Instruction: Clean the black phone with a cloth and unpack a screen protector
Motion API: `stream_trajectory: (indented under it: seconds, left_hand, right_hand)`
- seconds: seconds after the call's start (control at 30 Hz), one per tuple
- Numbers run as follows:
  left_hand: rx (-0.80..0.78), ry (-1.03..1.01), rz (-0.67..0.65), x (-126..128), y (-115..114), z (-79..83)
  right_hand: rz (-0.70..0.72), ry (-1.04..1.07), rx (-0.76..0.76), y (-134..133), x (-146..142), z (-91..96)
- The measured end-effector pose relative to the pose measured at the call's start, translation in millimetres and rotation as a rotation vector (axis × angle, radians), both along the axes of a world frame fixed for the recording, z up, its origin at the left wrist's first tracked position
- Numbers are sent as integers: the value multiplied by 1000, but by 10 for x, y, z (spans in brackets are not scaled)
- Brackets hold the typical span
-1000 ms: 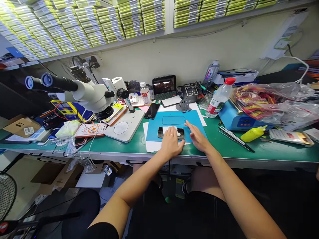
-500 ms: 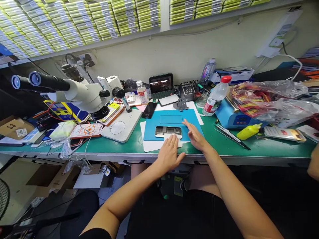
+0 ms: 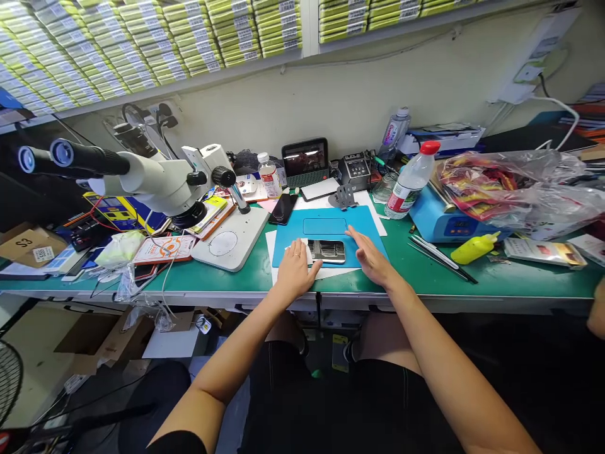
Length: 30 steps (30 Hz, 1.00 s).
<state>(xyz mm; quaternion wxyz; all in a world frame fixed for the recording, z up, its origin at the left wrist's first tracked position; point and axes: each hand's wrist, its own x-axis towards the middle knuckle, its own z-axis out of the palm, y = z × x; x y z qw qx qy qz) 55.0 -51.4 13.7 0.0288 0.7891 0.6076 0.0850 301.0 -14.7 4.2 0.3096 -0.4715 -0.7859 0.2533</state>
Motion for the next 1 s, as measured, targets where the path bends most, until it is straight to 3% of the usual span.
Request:
stream_trajectory:
  seconds: [0.27,0.4,0.5,0.63,0.8,0.9,1.0]
  left_hand:
    - [61,-7,-101,711,160,-28]
    - [106,-10,-204,931,75,-54]
    - [128,-20,-262,827,-102,-73]
    - [79,-32,-242,433,-257,-80]
    - [15,3,-77,4,-28,-14]
    - [-21,22,-30,12,186,32]
    - [-16,14,-65,243,285,44]
  right_hand:
    - [-11,18,32,40,-15,-45]
    - [-17,26,32,-2,6,-7]
    - [-5,8,42,-22,6,20]
    - [-5,8,32,-16,7,19]
    - [-17,16,-5,-15,-3,44]
    - [-18,-5,-8,-27,-29,77]
    - [-14,-9,1,-30,-40,78]
